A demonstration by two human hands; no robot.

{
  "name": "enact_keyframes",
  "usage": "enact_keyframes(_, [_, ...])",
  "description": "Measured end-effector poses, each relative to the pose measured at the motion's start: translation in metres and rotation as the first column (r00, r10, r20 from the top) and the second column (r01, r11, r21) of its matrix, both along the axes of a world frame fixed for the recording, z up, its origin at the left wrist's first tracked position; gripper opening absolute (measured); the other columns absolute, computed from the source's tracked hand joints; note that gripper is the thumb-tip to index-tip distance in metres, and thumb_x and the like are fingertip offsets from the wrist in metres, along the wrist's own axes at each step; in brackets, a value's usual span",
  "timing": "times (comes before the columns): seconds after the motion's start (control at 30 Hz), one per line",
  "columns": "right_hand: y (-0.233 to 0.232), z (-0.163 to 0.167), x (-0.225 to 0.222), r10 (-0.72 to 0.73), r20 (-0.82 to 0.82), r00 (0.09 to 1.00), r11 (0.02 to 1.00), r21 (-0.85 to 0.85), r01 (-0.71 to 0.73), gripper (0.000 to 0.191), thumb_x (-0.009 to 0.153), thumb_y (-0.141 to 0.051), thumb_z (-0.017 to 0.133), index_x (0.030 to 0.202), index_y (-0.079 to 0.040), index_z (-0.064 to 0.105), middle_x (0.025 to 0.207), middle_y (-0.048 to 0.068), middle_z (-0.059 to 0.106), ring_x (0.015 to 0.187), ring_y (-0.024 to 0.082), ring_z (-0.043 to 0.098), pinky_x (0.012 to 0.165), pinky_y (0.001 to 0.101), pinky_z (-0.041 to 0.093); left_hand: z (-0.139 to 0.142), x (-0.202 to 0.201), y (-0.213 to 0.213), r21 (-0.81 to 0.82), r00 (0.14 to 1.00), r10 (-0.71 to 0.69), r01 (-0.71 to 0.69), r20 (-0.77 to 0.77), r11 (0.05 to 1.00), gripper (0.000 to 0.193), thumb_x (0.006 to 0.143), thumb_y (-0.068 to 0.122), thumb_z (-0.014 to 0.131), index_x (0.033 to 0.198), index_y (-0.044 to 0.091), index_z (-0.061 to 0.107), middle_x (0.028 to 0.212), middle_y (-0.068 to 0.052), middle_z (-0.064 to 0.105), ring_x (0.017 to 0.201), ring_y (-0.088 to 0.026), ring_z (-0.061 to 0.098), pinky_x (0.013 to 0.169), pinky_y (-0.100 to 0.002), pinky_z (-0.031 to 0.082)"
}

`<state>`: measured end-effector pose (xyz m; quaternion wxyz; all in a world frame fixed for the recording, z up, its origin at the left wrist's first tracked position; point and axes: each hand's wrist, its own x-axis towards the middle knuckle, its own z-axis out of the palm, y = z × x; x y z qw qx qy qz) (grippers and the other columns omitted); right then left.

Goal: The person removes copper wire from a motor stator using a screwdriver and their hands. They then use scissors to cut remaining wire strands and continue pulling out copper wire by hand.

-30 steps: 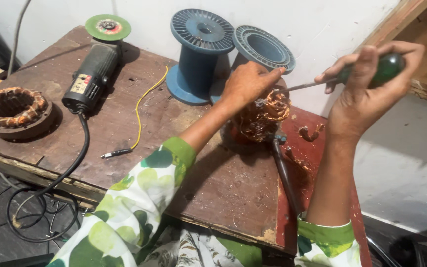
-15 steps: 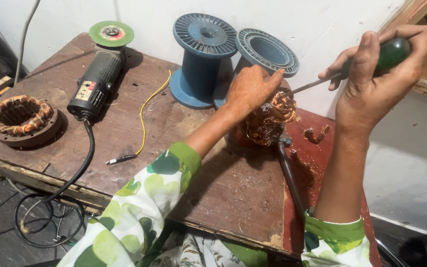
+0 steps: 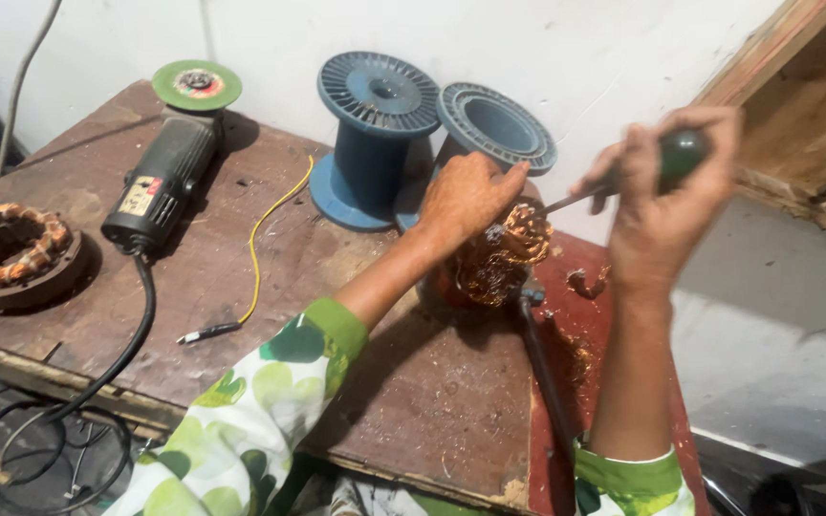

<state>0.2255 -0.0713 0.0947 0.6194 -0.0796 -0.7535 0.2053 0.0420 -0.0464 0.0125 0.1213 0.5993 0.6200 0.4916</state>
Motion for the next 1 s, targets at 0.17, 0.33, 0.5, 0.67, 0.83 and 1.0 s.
enact_keyframes(0.17, [0.015,-0.009,-0.003,-0.044,-0.063,0.997,0.974,-0.224,0.029,0.027,0.119,-0.026,0.056,0.112,-0.004,0.042,0.071,0.008,0.057,0.056,0.019,0.067,0.042,0.0276,0.048,0.011,0.002,-0.011,-0.131,1.000,-0.031,0.031,0.002,0.991,0.059,0.091,0.055,0.056,0.071,0.004,0.079,0.051,-0.011,0.065,0.047,-0.020,0.063,0.051,-0.041,0.052])
enact_keyframes(0.33, [0.045,-0.014,-0.009,-0.169,-0.093,0.981,0.779,-0.623,0.075,0.021,0.112,-0.027,0.047,0.108,-0.006,0.045,0.062,0.005,0.055,0.045,0.015,0.059,0.032,0.0248,0.034,0.017,0.009,-0.020,-0.158,0.981,-0.190,0.183,-0.035,0.970,0.047,0.091,0.051,0.058,0.097,0.009,0.078,0.046,-0.010,0.061,0.042,-0.017,0.058,0.045,-0.039,0.047])
enact_keyframes(0.5, [0.069,-0.024,-0.013,-0.089,-0.184,0.979,0.704,-0.707,-0.068,0.019,0.108,-0.024,0.047,0.102,-0.008,0.039,0.060,0.004,0.051,0.043,0.014,0.054,0.031,0.0252,0.035,0.016,0.007,-0.016,-0.160,0.968,-0.233,0.246,0.095,0.956,0.038,0.093,0.037,0.058,0.098,0.007,0.081,0.052,-0.007,0.066,0.042,-0.013,0.056,0.044,-0.037,0.048])
enact_keyframes(0.67, [0.100,-0.027,-0.013,0.035,-0.175,0.984,0.470,-0.866,-0.171,0.023,0.107,-0.027,0.049,0.097,-0.009,0.039,0.058,0.002,0.044,0.042,0.010,0.042,0.031,0.0225,0.027,0.014,0.002,-0.015,-0.112,0.970,-0.236,0.241,0.055,0.964,0.035,0.094,0.032,0.060,0.095,0.002,0.079,0.058,-0.010,0.070,0.045,-0.013,0.059,0.051,-0.036,0.053])
enact_keyframes(0.83, [0.129,-0.044,-0.008,0.206,-0.327,0.922,0.241,-0.896,-0.372,0.025,0.108,-0.032,0.052,0.097,-0.012,0.044,0.057,-0.003,0.040,0.042,0.005,0.037,0.031,0.0170,0.023,0.016,0.006,-0.016,-0.115,0.980,-0.198,0.196,-0.012,0.974,0.038,0.093,0.032,0.060,0.084,0.000,0.080,0.058,-0.014,0.068,0.049,-0.016,0.062,0.053,-0.037,0.053])
enact_keyframes(1.0, [0.122,-0.049,-0.015,0.142,-0.318,0.937,0.347,-0.871,-0.348,0.025,0.110,-0.032,0.050,0.101,-0.010,0.045,0.060,-0.003,0.044,0.045,0.006,0.042,0.034,0.0185,0.028,0.019,0.002,-0.007,-0.127,0.977,-0.198,0.207,0.076,0.970,0.036,0.092,0.035,0.058,0.082,0.008,0.080,0.058,-0.009,0.071,0.050,-0.018,0.068,0.054,-0.035,0.056])
